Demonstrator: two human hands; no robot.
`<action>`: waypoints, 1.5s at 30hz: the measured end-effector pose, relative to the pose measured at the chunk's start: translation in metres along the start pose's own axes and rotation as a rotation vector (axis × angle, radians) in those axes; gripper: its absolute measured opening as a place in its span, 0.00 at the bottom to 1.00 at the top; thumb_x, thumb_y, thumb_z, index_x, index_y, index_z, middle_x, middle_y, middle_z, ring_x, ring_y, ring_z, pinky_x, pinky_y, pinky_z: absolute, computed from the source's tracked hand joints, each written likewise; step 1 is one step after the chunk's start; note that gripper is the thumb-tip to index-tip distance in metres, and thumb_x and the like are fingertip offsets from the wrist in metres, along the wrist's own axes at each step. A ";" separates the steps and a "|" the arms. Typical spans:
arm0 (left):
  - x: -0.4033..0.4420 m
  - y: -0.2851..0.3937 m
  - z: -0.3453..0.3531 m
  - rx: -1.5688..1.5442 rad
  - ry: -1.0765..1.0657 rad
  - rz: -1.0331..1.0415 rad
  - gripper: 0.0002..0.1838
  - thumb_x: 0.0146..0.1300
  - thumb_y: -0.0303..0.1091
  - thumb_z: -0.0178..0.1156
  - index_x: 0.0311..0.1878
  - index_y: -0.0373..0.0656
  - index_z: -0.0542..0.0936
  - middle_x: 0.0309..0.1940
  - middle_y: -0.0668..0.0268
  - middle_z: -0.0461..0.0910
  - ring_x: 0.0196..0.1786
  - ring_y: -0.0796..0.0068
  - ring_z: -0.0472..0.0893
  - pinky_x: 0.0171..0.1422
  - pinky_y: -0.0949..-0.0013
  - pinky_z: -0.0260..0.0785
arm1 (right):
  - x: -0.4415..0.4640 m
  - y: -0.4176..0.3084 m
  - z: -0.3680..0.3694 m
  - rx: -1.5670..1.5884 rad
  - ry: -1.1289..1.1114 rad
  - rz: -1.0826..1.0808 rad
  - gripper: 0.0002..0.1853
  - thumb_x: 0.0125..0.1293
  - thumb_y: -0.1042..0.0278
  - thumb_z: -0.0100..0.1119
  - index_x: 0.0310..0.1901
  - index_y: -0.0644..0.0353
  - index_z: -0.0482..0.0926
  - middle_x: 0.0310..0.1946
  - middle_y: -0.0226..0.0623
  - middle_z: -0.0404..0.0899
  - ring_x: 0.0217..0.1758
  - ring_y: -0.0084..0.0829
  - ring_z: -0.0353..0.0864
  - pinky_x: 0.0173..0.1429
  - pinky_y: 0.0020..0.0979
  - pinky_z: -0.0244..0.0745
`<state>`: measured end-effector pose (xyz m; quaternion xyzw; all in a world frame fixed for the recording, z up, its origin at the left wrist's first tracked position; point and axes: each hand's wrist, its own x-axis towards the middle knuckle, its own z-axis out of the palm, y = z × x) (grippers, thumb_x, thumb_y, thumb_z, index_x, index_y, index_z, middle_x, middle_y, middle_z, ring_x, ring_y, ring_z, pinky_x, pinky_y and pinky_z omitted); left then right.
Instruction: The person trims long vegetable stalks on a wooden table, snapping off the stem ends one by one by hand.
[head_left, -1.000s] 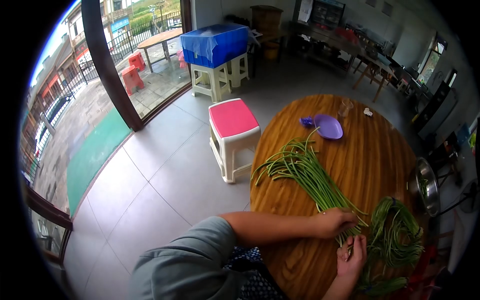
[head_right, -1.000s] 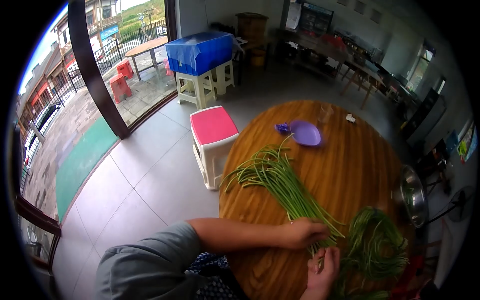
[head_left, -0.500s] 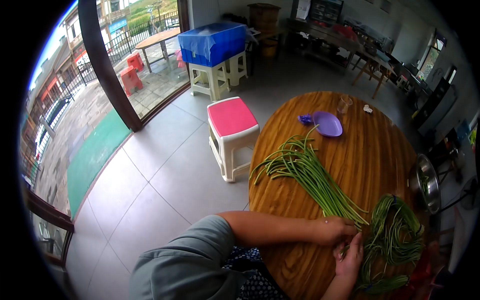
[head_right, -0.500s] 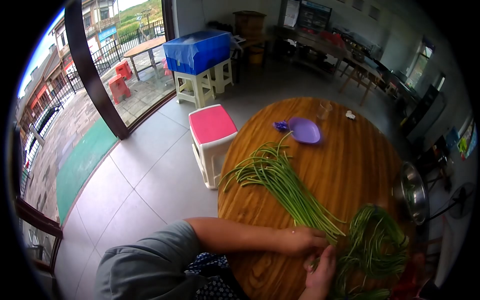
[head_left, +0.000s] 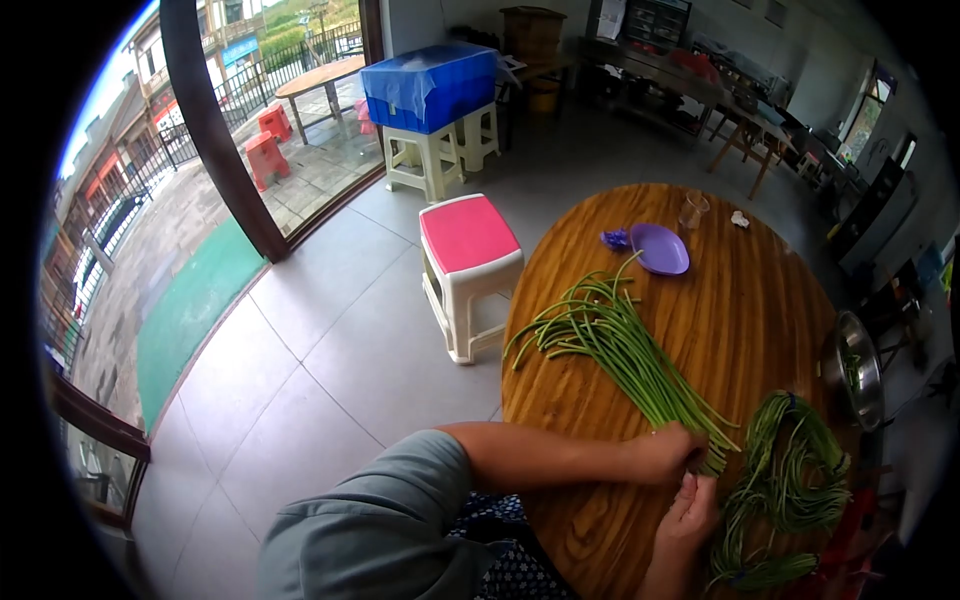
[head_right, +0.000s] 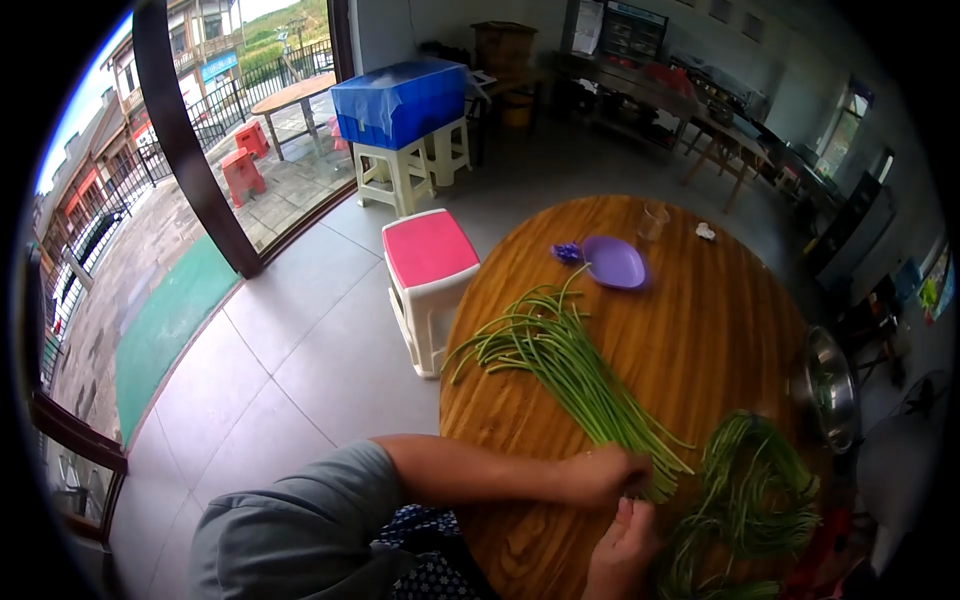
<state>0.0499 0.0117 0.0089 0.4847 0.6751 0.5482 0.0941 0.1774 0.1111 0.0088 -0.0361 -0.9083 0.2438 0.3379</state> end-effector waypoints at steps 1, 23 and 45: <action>0.001 0.001 -0.004 -0.011 0.027 -0.086 0.04 0.66 0.28 0.57 0.38 0.37 0.78 0.32 0.51 0.81 0.37 0.49 0.82 0.39 0.55 0.74 | 0.000 -0.006 0.001 -0.024 -0.013 -0.085 0.15 0.80 0.63 0.45 0.32 0.57 0.67 0.21 0.31 0.67 0.17 0.27 0.62 0.24 0.31 0.58; 0.003 0.005 -0.010 0.022 0.016 0.002 0.16 0.67 0.24 0.58 0.57 0.39 0.76 0.37 0.53 0.80 0.42 0.51 0.82 0.45 0.59 0.74 | 0.015 0.028 -0.019 1.742 -0.027 1.143 0.13 0.77 0.55 0.48 0.38 0.54 0.72 0.34 0.32 0.70 0.32 0.29 0.69 0.30 0.28 0.64; -0.001 0.003 -0.008 0.047 -0.135 0.108 0.05 0.65 0.27 0.61 0.42 0.37 0.80 0.33 0.51 0.81 0.37 0.50 0.83 0.41 0.57 0.75 | 0.013 0.023 -0.021 1.103 -0.141 0.924 0.10 0.79 0.59 0.49 0.39 0.54 0.71 0.24 0.25 0.68 0.21 0.14 0.61 0.22 0.18 0.53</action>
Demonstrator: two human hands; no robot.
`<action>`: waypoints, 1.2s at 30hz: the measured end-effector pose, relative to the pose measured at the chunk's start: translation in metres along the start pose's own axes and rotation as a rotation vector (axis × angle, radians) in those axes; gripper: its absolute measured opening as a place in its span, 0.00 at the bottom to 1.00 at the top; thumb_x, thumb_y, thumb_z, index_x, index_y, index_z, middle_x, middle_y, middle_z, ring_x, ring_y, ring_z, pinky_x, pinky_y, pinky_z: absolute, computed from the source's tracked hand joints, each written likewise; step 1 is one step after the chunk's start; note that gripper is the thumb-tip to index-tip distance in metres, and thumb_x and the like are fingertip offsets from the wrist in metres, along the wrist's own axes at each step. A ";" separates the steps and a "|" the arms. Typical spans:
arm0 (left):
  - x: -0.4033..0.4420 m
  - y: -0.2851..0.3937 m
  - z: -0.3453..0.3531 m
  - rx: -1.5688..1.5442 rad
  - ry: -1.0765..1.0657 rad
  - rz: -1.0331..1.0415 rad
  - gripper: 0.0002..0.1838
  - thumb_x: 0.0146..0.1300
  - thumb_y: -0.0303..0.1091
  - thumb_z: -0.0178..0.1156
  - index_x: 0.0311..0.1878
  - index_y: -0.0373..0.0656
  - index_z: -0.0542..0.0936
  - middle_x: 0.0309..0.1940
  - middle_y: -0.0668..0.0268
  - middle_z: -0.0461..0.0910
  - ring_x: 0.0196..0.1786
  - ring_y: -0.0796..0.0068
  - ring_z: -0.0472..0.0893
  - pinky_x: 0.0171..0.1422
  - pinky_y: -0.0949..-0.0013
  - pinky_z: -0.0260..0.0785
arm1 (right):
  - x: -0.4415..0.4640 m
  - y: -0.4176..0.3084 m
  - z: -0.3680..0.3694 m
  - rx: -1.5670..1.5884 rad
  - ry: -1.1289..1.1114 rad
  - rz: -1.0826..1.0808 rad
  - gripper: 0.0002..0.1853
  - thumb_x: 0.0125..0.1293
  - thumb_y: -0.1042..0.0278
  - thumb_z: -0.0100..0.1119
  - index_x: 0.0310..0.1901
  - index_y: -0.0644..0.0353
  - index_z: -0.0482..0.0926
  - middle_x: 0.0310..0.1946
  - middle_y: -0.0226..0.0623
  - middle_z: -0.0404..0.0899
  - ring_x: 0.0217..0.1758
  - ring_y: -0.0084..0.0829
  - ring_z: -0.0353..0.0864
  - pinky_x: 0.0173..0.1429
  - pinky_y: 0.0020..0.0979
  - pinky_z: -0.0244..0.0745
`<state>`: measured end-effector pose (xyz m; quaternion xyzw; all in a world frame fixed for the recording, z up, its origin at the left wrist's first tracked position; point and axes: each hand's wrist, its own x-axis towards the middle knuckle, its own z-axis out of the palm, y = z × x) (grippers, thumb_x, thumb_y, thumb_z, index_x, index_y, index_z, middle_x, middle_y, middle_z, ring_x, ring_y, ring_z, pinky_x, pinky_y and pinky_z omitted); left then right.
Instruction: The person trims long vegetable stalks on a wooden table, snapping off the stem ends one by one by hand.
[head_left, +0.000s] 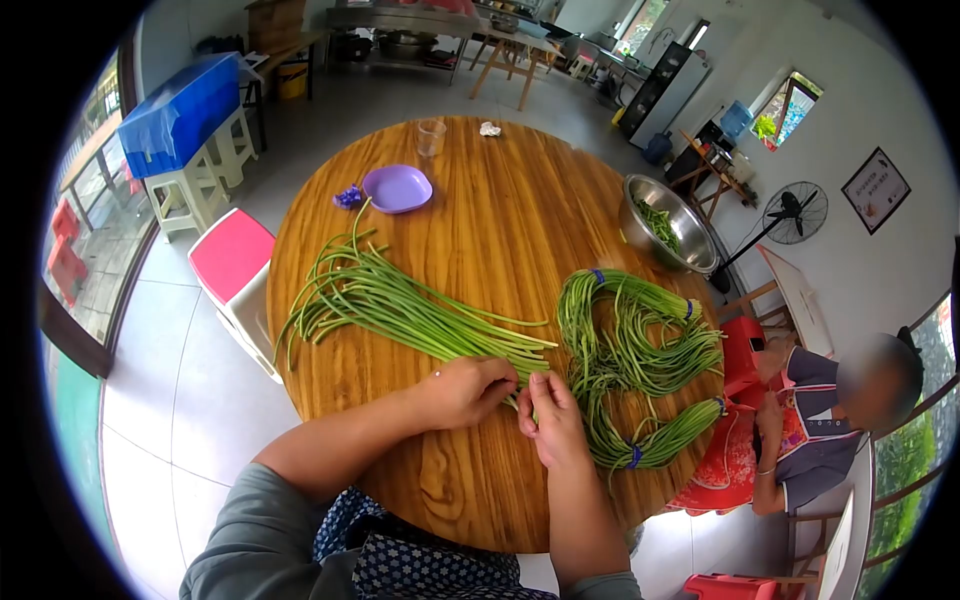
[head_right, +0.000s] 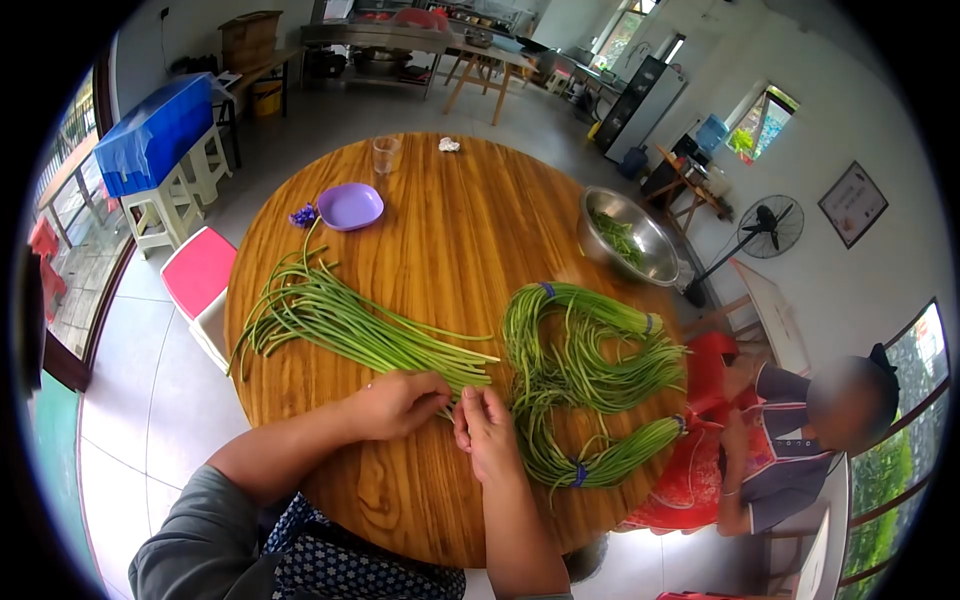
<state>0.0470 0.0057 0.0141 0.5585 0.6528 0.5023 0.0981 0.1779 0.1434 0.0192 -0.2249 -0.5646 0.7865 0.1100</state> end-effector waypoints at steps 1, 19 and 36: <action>0.001 0.002 0.000 -0.009 -0.007 -0.008 0.05 0.64 0.27 0.61 0.41 0.37 0.80 0.31 0.51 0.81 0.37 0.51 0.83 0.41 0.57 0.75 | 0.001 0.000 -0.001 0.000 0.000 -0.002 0.10 0.79 0.59 0.49 0.39 0.54 0.71 0.24 0.25 0.68 0.21 0.14 0.61 0.22 0.18 0.53; 0.004 0.023 0.020 -0.231 0.246 -0.277 0.07 0.66 0.30 0.63 0.42 0.36 0.80 0.30 0.57 0.84 0.32 0.68 0.84 0.37 0.66 0.75 | -0.012 0.010 0.010 -0.899 0.332 -0.824 0.08 0.72 0.67 0.58 0.40 0.63 0.75 0.29 0.44 0.78 0.29 0.42 0.79 0.34 0.35 0.74; -0.003 0.007 0.006 -0.227 0.020 0.229 0.15 0.69 0.23 0.53 0.57 0.33 0.67 0.33 0.49 0.80 0.34 0.46 0.83 0.38 0.57 0.75 | -0.003 0.006 -0.003 0.114 -0.116 -0.015 0.11 0.79 0.57 0.47 0.43 0.55 0.74 0.35 0.31 0.75 0.21 0.17 0.62 0.23 0.20 0.56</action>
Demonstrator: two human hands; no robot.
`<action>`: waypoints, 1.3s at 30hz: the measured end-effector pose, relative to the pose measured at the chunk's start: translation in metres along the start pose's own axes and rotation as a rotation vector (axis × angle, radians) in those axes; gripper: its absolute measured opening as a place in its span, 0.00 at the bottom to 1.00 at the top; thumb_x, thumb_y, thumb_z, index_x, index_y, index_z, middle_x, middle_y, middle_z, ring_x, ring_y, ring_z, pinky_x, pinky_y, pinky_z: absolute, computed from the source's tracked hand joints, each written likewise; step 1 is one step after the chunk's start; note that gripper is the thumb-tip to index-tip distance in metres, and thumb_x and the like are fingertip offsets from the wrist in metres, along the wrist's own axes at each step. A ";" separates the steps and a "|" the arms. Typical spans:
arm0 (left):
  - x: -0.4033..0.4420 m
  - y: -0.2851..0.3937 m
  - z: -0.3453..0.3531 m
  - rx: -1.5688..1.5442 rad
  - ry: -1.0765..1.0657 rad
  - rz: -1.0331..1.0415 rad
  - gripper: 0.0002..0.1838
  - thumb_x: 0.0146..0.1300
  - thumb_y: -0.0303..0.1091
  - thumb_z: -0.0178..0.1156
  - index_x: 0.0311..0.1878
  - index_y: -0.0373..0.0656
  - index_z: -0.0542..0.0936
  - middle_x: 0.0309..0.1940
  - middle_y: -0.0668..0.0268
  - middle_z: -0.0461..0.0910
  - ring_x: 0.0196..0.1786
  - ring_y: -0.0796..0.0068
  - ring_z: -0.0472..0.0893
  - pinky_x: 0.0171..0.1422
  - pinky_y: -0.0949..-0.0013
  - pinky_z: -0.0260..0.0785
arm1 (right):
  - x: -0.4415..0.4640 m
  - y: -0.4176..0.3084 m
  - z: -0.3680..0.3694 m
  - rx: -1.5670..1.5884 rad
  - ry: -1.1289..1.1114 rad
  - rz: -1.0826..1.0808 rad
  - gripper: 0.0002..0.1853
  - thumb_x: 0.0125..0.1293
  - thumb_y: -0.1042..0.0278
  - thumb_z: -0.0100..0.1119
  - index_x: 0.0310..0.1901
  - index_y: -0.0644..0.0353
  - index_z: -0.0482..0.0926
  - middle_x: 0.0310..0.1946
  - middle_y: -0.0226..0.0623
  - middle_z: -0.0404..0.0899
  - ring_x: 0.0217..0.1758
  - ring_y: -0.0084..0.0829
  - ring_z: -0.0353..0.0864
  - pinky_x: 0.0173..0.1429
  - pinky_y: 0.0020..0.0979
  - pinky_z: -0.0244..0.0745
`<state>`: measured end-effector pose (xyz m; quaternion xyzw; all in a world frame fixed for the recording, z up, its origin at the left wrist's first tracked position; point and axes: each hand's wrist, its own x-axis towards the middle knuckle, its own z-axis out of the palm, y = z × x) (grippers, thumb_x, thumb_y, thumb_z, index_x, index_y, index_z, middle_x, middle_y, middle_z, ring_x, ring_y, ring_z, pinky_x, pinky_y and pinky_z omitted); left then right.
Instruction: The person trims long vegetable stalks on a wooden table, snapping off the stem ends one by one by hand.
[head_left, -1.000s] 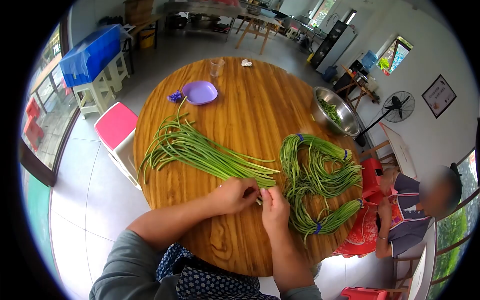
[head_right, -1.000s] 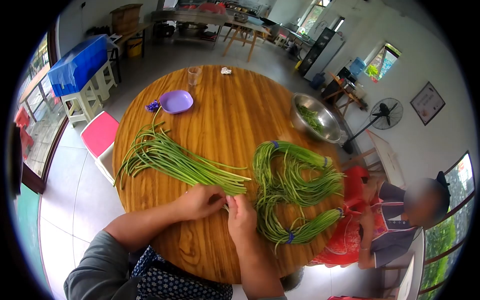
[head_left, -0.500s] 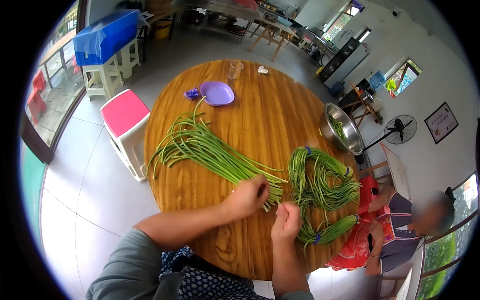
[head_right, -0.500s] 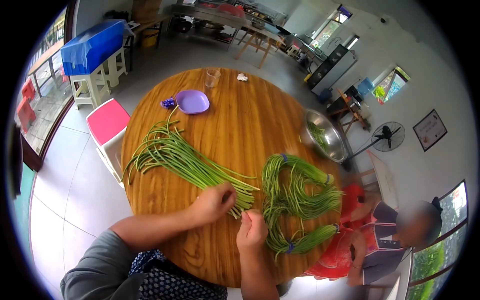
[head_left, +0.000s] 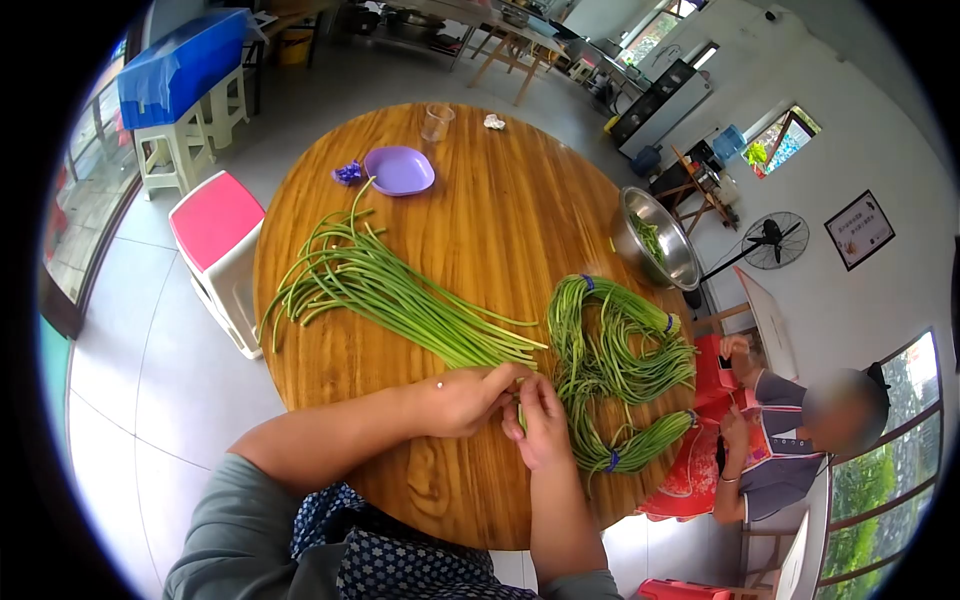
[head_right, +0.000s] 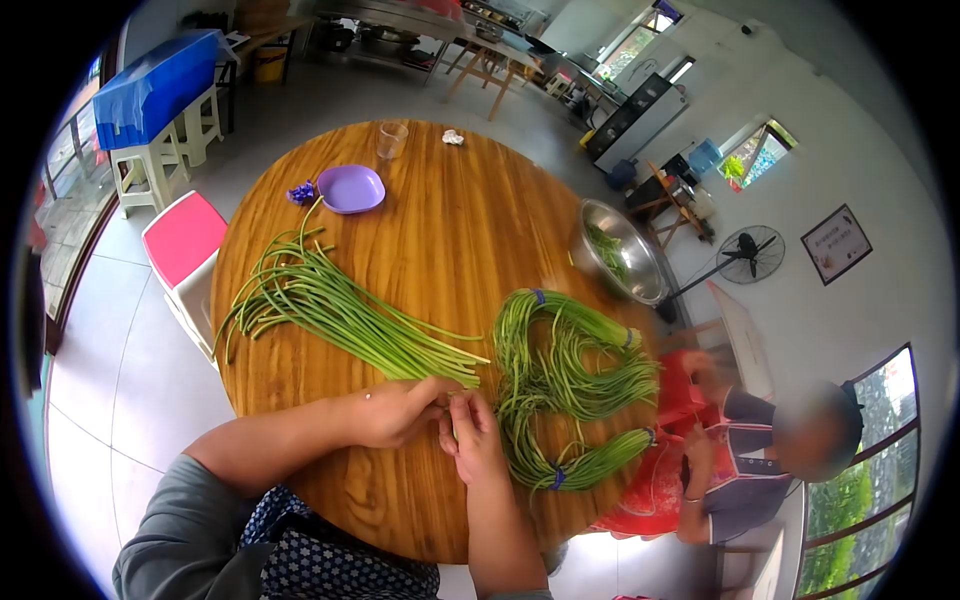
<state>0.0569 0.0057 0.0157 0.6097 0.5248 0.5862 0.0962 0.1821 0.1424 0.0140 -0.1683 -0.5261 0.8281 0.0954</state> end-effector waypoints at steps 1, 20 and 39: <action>-0.002 -0.004 0.001 0.000 -0.004 0.000 0.15 0.69 0.23 0.53 0.57 0.33 0.67 0.33 0.49 0.80 0.34 0.46 0.83 0.38 0.57 0.75 | 0.001 0.002 0.000 -0.160 0.033 -0.060 0.11 0.79 0.57 0.49 0.41 0.55 0.73 0.33 0.29 0.74 0.22 0.16 0.63 0.22 0.19 0.56; 0.001 -0.001 0.018 -0.100 0.244 -0.478 0.07 0.69 0.27 0.60 0.45 0.33 0.78 0.32 0.57 0.84 0.35 0.69 0.85 0.40 0.67 0.77 | -0.005 0.009 0.016 -0.815 0.405 -0.608 0.08 0.73 0.68 0.58 0.38 0.64 0.75 0.30 0.39 0.81 0.30 0.26 0.78 0.35 0.29 0.75; 0.006 0.010 -0.004 -0.002 0.172 -0.080 0.15 0.59 0.24 0.69 0.50 0.41 0.85 0.43 0.61 0.82 0.47 0.66 0.81 0.52 0.67 0.74 | 0.001 0.000 0.006 0.400 -0.022 0.187 0.20 0.79 0.43 0.38 0.49 0.50 0.72 0.36 0.24 0.72 0.18 0.18 0.61 0.23 0.21 0.53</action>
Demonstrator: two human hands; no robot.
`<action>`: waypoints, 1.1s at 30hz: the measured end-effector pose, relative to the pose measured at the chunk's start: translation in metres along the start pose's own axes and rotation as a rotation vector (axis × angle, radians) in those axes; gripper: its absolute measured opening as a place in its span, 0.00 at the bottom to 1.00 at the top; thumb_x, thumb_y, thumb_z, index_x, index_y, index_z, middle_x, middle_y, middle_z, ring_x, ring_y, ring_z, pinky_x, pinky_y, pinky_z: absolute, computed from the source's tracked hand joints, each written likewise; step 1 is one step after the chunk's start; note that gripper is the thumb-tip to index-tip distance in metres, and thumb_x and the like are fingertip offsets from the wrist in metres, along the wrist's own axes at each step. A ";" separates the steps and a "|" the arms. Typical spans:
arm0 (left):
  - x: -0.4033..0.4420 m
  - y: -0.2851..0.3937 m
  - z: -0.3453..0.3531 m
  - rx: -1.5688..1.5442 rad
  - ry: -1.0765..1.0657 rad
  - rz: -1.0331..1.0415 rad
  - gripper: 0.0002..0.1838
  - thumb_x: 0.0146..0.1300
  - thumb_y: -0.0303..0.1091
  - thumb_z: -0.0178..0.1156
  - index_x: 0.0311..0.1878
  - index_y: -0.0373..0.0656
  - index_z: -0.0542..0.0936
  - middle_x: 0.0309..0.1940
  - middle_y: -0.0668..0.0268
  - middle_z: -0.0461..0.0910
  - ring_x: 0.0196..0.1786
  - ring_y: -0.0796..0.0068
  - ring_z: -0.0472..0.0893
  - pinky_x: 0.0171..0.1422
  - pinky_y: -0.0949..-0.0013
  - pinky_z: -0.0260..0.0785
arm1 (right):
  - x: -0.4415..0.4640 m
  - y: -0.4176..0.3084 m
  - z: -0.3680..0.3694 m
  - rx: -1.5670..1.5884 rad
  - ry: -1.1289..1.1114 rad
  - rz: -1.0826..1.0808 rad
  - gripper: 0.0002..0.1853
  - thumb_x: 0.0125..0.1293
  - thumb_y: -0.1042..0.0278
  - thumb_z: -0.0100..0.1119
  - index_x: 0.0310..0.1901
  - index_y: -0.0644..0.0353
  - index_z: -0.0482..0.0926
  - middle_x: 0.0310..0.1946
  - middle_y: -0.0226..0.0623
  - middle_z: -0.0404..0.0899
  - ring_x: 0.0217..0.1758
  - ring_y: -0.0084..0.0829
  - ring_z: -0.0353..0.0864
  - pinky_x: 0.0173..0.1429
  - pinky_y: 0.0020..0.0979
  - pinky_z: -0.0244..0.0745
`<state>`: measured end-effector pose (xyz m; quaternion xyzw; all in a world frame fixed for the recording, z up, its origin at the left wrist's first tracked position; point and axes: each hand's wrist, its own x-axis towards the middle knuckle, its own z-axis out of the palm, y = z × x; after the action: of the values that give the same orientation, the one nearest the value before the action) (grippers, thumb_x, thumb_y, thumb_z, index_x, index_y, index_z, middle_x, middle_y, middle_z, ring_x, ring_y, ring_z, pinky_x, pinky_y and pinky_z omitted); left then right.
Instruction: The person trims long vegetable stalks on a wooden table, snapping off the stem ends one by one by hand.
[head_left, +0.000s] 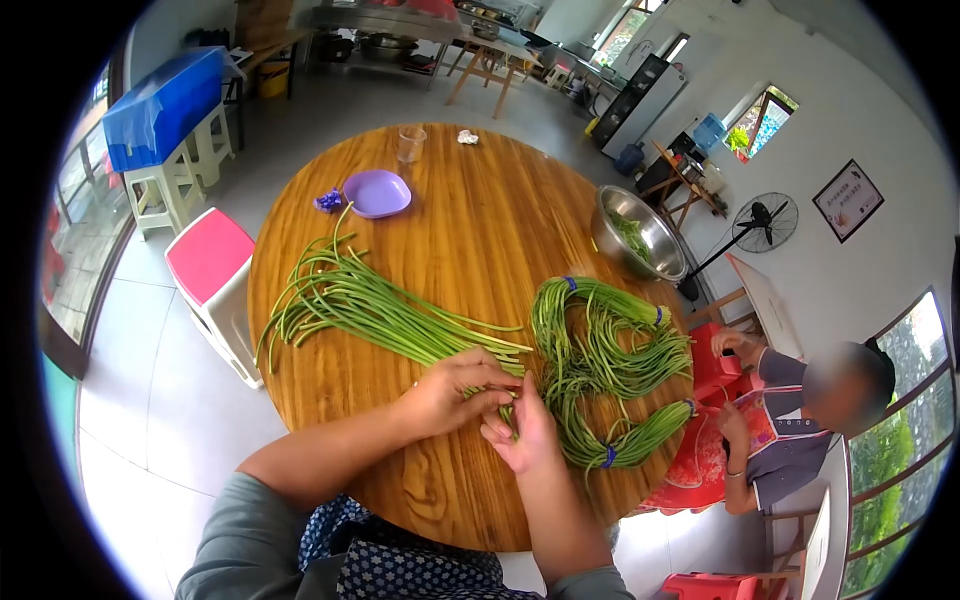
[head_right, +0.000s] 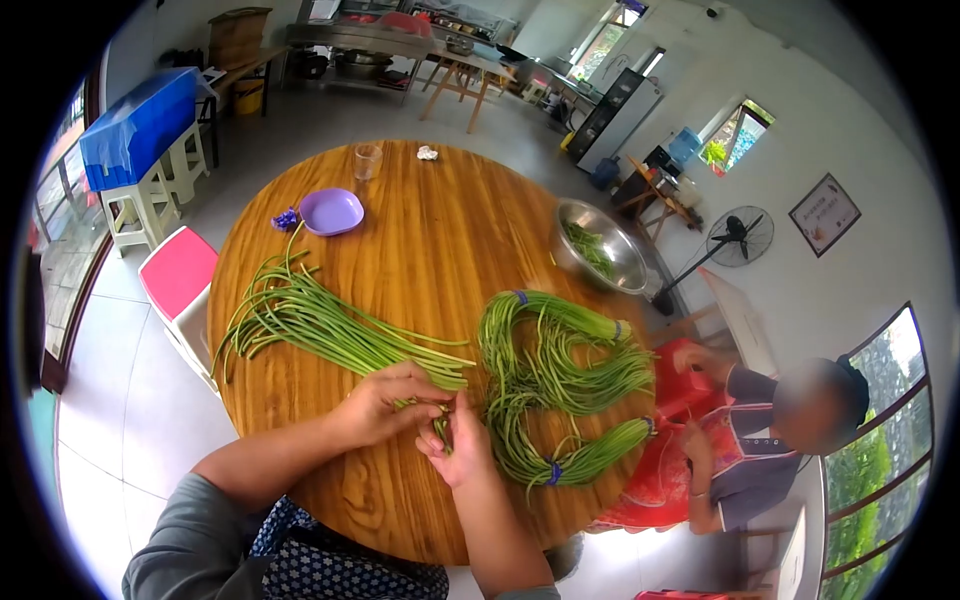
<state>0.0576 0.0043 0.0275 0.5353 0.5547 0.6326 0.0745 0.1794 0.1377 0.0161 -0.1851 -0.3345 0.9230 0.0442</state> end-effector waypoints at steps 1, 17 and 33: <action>0.000 -0.002 0.004 -0.005 -0.009 0.007 0.14 0.59 0.24 0.70 0.50 0.40 0.84 0.41 0.61 0.81 0.46 0.65 0.81 0.51 0.67 0.74 | -0.001 0.002 0.002 -0.013 -0.011 0.007 0.23 0.78 0.39 0.36 0.49 0.49 0.73 0.35 0.21 0.71 0.18 0.18 0.62 0.22 0.21 0.53; 0.001 -0.015 -0.005 0.194 0.233 -0.116 0.10 0.67 0.22 0.60 0.51 0.39 0.80 0.40 0.60 0.80 0.44 0.67 0.81 0.48 0.69 0.74 | -0.037 -0.057 -0.002 0.031 -0.051 -0.224 0.10 0.79 0.61 0.47 0.47 0.56 0.77 0.39 0.33 0.72 0.25 0.19 0.64 0.29 0.22 0.59; 0.002 -0.011 -0.008 0.262 0.183 -0.020 0.10 0.64 0.21 0.61 0.48 0.38 0.81 0.37 0.55 0.79 0.42 0.54 0.81 0.47 0.61 0.74 | 0.109 -0.302 -0.012 -0.271 0.790 -0.609 0.31 0.78 0.53 0.47 0.69 0.69 0.54 0.69 0.58 0.60 0.68 0.54 0.71 0.68 0.57 0.71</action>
<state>0.0453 0.0053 0.0214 0.4751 0.6422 0.6001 -0.0406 0.0702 0.4005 0.1647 -0.4178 -0.4477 0.6764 0.4093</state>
